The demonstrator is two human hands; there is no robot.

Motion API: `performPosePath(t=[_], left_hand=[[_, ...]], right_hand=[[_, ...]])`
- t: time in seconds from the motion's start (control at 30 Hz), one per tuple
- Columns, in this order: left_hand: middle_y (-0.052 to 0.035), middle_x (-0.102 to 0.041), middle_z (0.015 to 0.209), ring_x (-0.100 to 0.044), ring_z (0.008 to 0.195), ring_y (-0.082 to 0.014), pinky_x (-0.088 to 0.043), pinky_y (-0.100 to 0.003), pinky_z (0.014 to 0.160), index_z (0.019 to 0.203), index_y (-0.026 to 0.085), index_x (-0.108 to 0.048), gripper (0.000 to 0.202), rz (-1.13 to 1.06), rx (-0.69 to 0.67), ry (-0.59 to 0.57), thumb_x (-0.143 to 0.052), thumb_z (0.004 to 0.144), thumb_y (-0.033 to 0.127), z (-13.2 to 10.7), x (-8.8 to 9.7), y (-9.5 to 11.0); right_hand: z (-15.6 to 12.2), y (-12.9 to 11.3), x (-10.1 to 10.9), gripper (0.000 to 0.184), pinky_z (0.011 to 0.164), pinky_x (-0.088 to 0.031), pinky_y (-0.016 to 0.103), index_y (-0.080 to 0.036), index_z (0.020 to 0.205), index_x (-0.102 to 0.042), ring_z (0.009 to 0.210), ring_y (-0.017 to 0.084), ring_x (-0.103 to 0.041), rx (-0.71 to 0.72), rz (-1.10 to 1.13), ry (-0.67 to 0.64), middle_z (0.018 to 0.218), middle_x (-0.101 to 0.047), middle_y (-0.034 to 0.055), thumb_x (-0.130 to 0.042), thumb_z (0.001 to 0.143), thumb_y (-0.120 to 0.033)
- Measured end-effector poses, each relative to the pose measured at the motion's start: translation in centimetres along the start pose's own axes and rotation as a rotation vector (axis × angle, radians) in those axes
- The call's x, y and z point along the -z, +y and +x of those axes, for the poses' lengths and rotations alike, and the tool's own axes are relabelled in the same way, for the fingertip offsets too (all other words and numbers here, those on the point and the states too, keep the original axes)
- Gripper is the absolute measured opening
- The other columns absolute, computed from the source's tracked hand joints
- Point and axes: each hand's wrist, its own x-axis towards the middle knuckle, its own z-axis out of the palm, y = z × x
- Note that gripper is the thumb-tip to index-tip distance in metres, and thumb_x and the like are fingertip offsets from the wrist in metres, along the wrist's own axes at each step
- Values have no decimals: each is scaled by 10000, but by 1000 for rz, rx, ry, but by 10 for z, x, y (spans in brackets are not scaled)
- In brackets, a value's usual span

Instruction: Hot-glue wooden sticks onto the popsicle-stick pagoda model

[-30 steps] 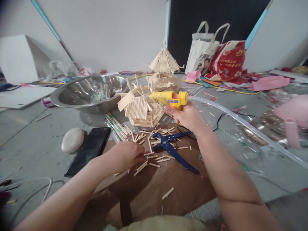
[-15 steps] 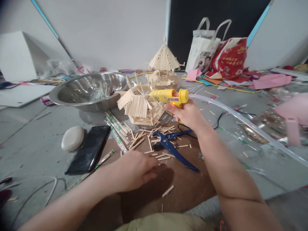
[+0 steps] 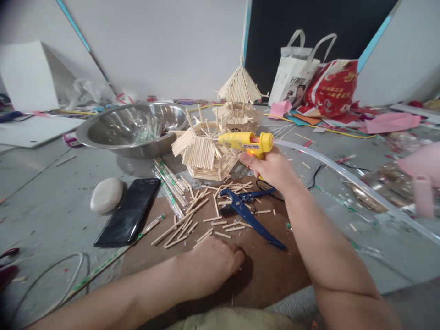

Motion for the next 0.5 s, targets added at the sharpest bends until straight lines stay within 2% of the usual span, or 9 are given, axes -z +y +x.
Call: performPosePath(t=[0.13, 0.23, 0.3, 0.37, 0.43, 0.5], left_hand=[[-90, -650, 702, -613, 645, -232, -457, -300, 497, 763, 138, -587, 141, -8, 164, -112, -477, 682, 104, 2, 13, -8], [-100, -655, 755, -615, 692, -246, -472, -328, 536, 785, 138, -596, 195, 3, 287, -161, -456, 669, 67, -2, 25, -18], [-106, -652, 744, -614, 703, -248, -475, -334, 565, 799, 130, -597, 210, 36, 345, -163, -459, 656, 62, -10, 33, -28], [-100, -647, 762, -609, 737, -230, -472, -326, 624, 798, 138, -595, 203, 66, 348, -97, -454, 665, 76, -21, 40, -41], [-98, -643, 752, -604, 743, -224, -468, -326, 639, 784, 140, -595, 185, 124, 423, -44, -446, 680, 101, -30, 44, -52], [-108, -643, 777, -602, 751, -224, -465, -325, 654, 795, 134, -605, 179, 133, 477, -93, -458, 693, 148, -34, 47, -58]], right_hand=[[-1, -4, 1, 297, 402, -394, 269, -217, 743, -549, 379, 103, -445, -26, -5, -33, 520, -536, -8, -522, 663, -502], [-2, -6, 1, 292, 399, -391, 263, -222, 753, -548, 383, 104, -446, -21, -9, -40, 495, -519, -16, -525, 663, -499], [-2, -5, 1, 287, 390, -386, 258, -223, 742, -547, 376, 102, -437, -12, -4, -38, 468, -497, -24, -526, 663, -499], [-1, -3, 0, 288, 380, -382, 254, -222, 734, -548, 369, 98, -427, -8, 7, -29, 463, -491, -26, -527, 662, -500], [0, -2, 0, 293, 378, -385, 251, -219, 733, -550, 369, 96, -427, -8, 12, -26, 471, -500, -24, -530, 659, -501], [0, -1, -1, 299, 382, -390, 252, -217, 738, -552, 373, 98, -435, -14, 6, -36, 476, -506, -22, -531, 657, -504]])
